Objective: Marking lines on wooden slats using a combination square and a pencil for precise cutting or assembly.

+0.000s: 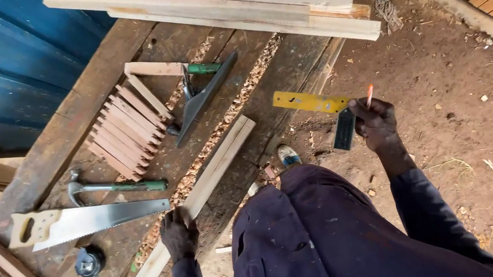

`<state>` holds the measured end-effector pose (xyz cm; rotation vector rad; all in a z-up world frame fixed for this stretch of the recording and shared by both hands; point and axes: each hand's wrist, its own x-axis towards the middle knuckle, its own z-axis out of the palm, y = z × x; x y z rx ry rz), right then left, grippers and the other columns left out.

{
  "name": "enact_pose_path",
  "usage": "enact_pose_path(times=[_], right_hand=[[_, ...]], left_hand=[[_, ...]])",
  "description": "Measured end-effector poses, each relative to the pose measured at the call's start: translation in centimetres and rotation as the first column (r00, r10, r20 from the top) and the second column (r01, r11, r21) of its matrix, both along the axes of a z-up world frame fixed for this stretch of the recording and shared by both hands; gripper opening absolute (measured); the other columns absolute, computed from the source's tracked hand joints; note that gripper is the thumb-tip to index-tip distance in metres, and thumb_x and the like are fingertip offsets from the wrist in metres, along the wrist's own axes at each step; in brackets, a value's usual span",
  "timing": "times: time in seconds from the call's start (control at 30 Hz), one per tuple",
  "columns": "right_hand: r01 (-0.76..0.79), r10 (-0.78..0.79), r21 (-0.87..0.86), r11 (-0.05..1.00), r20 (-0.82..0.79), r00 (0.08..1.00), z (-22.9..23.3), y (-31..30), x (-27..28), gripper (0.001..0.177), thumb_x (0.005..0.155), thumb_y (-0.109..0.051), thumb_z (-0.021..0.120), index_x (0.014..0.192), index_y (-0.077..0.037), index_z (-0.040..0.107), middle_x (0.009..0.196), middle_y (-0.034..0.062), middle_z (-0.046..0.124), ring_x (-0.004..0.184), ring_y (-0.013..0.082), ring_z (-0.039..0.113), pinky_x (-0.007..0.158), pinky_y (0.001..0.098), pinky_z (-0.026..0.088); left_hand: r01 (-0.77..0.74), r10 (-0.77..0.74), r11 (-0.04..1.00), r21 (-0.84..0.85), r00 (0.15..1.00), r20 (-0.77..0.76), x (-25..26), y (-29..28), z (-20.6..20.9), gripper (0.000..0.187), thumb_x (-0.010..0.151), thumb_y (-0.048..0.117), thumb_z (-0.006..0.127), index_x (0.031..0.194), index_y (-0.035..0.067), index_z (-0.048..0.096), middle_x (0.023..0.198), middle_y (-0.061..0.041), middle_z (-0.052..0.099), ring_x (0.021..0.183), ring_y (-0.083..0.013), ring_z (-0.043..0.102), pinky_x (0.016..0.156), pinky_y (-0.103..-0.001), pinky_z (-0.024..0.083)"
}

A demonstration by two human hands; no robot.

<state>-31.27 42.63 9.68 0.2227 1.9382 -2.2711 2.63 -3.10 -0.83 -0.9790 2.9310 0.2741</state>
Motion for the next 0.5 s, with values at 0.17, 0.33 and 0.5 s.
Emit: enact_pose_path(times=[0.17, 0.33, 0.5], right_hand=[[0.069, -0.069, -0.029, 0.997, 0.021, 0.997, -0.8, -1.7, 4.7, 0.025, 0.097, -0.012, 0.078, 0.079, -0.001, 0.065, 0.046, 0.0053, 0.037, 0.033, 0.0075, 0.035, 0.034, 0.0207, 0.031], [0.144, -0.142, -0.045, 0.989, 0.044, 0.989, -1.1, -3.1, 8.3, 0.023, 0.095, -0.011, 0.078, 0.078, -0.001, 0.065, 0.046, 0.0044, 0.038, 0.033, 0.0074, 0.037, 0.033, 0.0205, 0.030], [0.186, -0.185, -0.044, 0.982, 0.038, 0.982, -0.8, -4.9, 9.0, 0.025, 0.095, -0.009, 0.078, 0.078, 0.001, 0.064, 0.044, 0.0078, 0.036, 0.032, 0.0098, 0.034, 0.034, 0.0218, 0.028]], left_hand=[[0.084, -0.095, 0.994, -0.070, 0.981, -0.167, -0.2, 1.1, -0.5, 0.068, 0.072, 0.035, 0.086, 0.134, 0.016, 0.064, 0.126, -0.015, 0.066, 0.116, -0.0360, 0.064, 0.097, -0.049, 0.050], [0.221, -0.341, 0.925, -0.309, 0.842, -0.419, -2.1, 4.3, 0.0, 0.051, 0.087, 0.040, 0.072, 0.128, 0.011, 0.064, 0.135, -0.025, 0.060, 0.123, -0.0438, 0.060, 0.095, -0.053, 0.047], [0.225, -0.427, 0.875, -0.428, 0.775, -0.466, -3.1, 5.3, 1.4, 0.031, 0.088, 0.016, 0.064, 0.111, -0.004, 0.071, 0.141, -0.027, 0.061, 0.131, -0.0470, 0.056, 0.104, -0.055, 0.044]])
